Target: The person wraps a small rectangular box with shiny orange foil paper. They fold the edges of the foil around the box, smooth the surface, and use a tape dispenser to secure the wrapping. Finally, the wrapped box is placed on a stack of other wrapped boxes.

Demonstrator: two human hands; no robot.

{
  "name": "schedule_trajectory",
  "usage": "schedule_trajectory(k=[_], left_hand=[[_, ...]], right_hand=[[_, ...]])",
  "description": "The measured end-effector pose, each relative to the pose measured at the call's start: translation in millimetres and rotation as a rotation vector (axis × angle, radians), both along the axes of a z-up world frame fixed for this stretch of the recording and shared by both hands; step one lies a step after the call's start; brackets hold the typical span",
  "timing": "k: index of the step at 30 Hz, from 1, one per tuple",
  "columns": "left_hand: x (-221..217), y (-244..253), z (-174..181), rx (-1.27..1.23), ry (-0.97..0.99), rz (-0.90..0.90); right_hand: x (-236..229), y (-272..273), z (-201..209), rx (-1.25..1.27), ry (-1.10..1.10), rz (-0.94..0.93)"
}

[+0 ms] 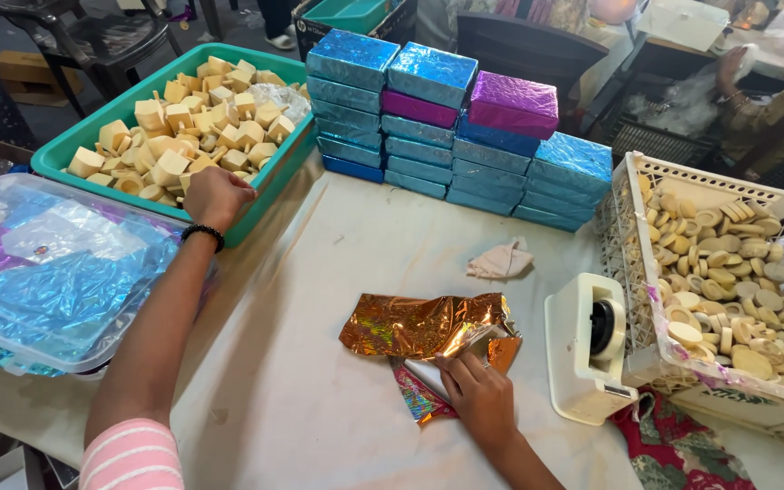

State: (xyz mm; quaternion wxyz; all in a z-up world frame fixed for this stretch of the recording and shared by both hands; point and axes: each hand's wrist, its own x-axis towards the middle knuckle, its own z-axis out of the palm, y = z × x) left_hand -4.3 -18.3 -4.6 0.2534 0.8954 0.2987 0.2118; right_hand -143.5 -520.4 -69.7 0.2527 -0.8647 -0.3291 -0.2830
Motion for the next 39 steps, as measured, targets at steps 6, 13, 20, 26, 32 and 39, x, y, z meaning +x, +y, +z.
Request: schedule_trajectory(k=[6,13,20,26,32,39], left_hand=[[-1.0,-3.4,-8.4,0.160,-0.094,-0.001],[-8.8,-7.9,0.8,0.163,-0.108,-0.002],[-7.6,-4.7,4.8,0.190,-0.148,0.052],[-32.1,-70.2,12.8,0.490,-0.187,-0.244],[-110.3,-226.5,33.6,0.485,0.115,-1.272],[-83.9,-252.8,9.8,0.204,0.339,-1.091]], right_hand=[[0.1,-0.7,-0.2,0.007,-0.004,0.001],[1.7,-0.9,-3.4,0.004,-0.001,-0.008],[2.6,-1.9,-3.4,-0.005,-0.033,0.015],[3.2,-1.8,-6.7,0.018,-0.041,0.021],[5.1,1.5,-4.5,0.032,-0.011,-0.028],[8.3,-3.3,-2.8,0.269,0.358,0.040]])
